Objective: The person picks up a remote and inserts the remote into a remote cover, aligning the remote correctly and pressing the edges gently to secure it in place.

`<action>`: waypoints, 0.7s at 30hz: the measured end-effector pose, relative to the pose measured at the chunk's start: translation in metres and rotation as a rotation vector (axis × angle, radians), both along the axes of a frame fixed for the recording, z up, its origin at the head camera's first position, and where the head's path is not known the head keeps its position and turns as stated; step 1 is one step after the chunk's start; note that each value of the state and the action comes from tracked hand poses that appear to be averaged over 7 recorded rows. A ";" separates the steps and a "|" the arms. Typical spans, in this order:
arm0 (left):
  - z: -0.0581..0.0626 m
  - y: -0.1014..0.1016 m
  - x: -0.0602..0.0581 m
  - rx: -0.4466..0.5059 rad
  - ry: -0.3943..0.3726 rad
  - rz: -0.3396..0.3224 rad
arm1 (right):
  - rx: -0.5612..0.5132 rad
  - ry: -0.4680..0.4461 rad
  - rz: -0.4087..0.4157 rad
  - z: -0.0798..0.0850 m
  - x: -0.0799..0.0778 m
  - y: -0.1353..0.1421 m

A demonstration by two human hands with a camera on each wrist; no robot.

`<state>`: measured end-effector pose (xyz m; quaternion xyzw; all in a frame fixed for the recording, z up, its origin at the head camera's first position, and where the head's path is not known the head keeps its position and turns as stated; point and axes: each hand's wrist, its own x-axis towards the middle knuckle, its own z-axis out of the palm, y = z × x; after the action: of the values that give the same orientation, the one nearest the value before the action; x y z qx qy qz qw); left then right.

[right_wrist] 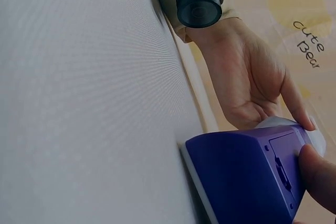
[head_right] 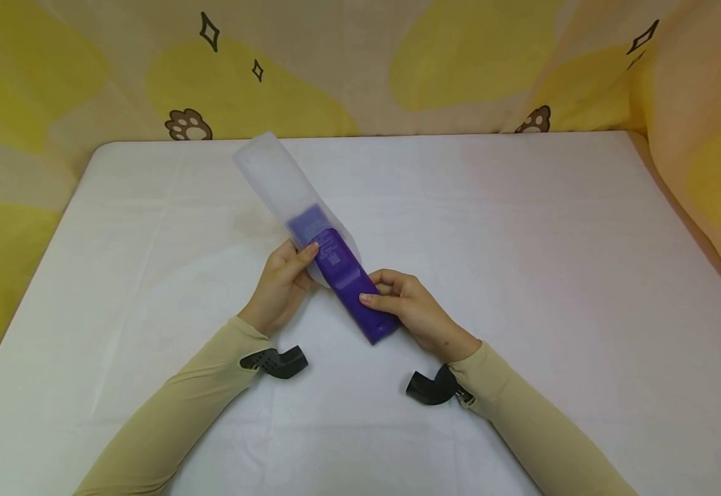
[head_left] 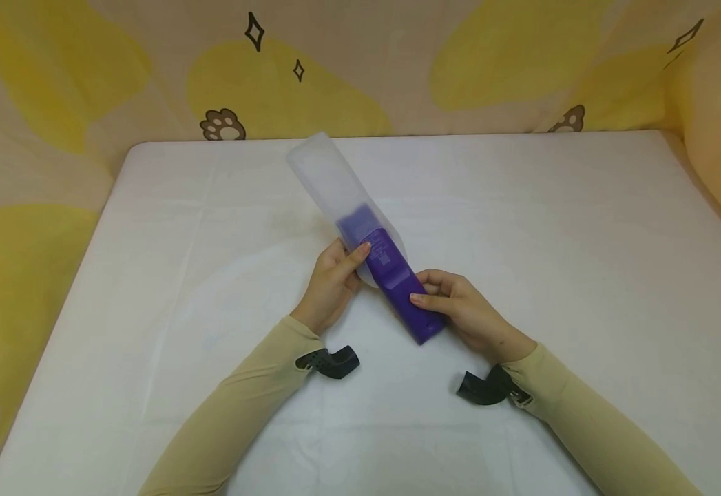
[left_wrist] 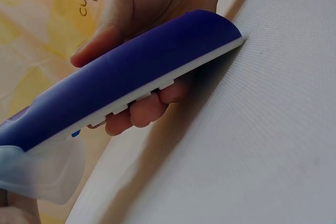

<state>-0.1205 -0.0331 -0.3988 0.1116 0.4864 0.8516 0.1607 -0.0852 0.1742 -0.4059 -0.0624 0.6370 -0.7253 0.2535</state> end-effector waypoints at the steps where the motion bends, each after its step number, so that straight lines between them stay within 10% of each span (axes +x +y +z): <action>1: 0.000 0.000 0.000 0.000 0.001 -0.002 | -0.001 0.000 0.000 0.000 0.000 0.000; 21: -0.002 0.000 0.000 -0.001 -0.022 -0.007 | 0.001 -0.002 -0.011 0.000 0.000 -0.001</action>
<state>-0.1207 -0.0328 -0.4010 0.1038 0.4846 0.8520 0.1688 -0.0856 0.1728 -0.4063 -0.0578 0.6374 -0.7265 0.2502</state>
